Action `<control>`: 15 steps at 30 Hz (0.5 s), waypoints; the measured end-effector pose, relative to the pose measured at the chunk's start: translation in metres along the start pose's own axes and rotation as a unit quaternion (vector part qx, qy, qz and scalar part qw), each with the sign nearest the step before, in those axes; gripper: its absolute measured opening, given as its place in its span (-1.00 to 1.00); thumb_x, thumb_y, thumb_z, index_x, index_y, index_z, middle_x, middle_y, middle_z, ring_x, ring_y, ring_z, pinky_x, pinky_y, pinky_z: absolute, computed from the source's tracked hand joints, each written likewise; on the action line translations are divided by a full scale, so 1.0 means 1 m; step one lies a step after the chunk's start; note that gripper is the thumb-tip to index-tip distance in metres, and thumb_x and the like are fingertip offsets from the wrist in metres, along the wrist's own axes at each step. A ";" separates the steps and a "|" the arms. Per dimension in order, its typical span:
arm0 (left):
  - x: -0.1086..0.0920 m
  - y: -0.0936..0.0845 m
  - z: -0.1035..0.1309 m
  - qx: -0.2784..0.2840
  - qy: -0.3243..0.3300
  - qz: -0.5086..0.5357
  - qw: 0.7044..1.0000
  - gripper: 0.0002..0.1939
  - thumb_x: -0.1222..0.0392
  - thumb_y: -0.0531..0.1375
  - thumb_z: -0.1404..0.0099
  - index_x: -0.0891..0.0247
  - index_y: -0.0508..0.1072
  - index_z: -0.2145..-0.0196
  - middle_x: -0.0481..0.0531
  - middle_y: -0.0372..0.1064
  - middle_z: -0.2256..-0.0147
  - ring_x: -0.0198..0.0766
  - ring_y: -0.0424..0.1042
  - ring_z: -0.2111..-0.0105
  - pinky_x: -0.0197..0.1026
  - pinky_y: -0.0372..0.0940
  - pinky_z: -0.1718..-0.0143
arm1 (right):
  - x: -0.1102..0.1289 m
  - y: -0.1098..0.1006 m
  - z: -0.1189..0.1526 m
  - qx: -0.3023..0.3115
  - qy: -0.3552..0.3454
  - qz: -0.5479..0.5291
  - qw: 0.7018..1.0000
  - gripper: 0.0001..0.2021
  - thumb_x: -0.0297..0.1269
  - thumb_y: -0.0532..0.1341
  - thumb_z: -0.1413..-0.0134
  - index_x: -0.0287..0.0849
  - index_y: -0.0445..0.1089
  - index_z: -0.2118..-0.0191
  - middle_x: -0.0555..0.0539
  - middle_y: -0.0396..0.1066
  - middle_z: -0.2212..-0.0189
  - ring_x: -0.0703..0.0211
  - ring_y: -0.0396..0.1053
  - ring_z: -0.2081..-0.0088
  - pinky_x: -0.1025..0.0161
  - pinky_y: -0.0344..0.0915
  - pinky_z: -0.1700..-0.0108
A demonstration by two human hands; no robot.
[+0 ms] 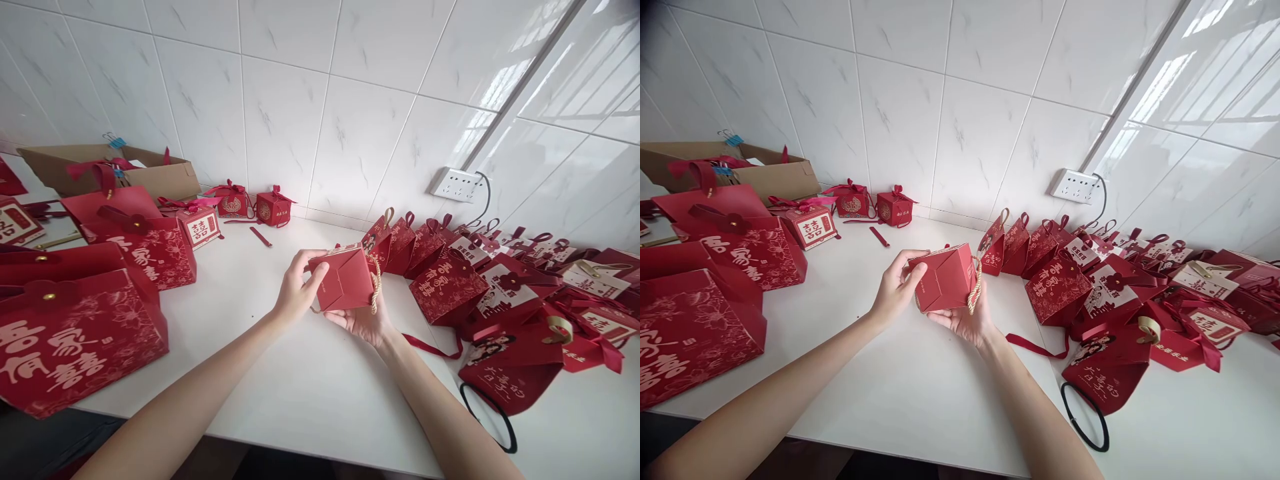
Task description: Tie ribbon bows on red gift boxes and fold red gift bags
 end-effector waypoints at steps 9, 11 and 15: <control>-0.001 0.007 0.005 0.023 -0.030 0.046 0.998 -0.54 0.24 0.23 -0.08 0.20 0.24 0.05 0.12 0.30 -0.01 -0.18 0.38 0.06 -0.16 0.32 0.06 | 0.005 0.004 0.002 0.001 -0.033 -0.011 0.999 -0.37 0.26 -0.05 -0.06 -0.12 0.36 -0.01 -0.16 0.50 0.19 0.02 0.52 0.27 0.09 0.46 0.24; 0.000 0.006 0.005 0.033 -0.022 0.064 0.997 -0.55 0.23 0.22 -0.10 0.20 0.24 0.03 0.12 0.28 -0.03 -0.17 0.36 0.02 -0.16 0.31 0.05 | 0.006 0.004 0.002 -0.003 -0.033 -0.005 0.999 -0.39 0.23 -0.06 -0.09 -0.14 0.36 0.00 -0.17 0.50 0.18 0.03 0.52 0.26 0.09 0.46 0.22; 0.000 0.007 0.004 0.070 0.013 0.082 0.994 -0.52 0.18 0.19 -0.16 0.21 0.23 -0.04 0.14 0.24 -0.07 -0.13 0.31 -0.02 -0.14 0.28 0.02 | 0.009 0.007 0.004 -0.003 -0.035 -0.018 0.999 -0.40 0.15 -0.15 -0.17 -0.17 0.34 -0.03 -0.18 0.51 0.17 0.03 0.52 0.26 0.09 0.48 0.23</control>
Point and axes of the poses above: each hand's wrist, its own z-axis away from the middle knuckle, its own y-axis out of the palm, x = y × z, the point moved 5 cm from there along -z, towards the middle knuckle
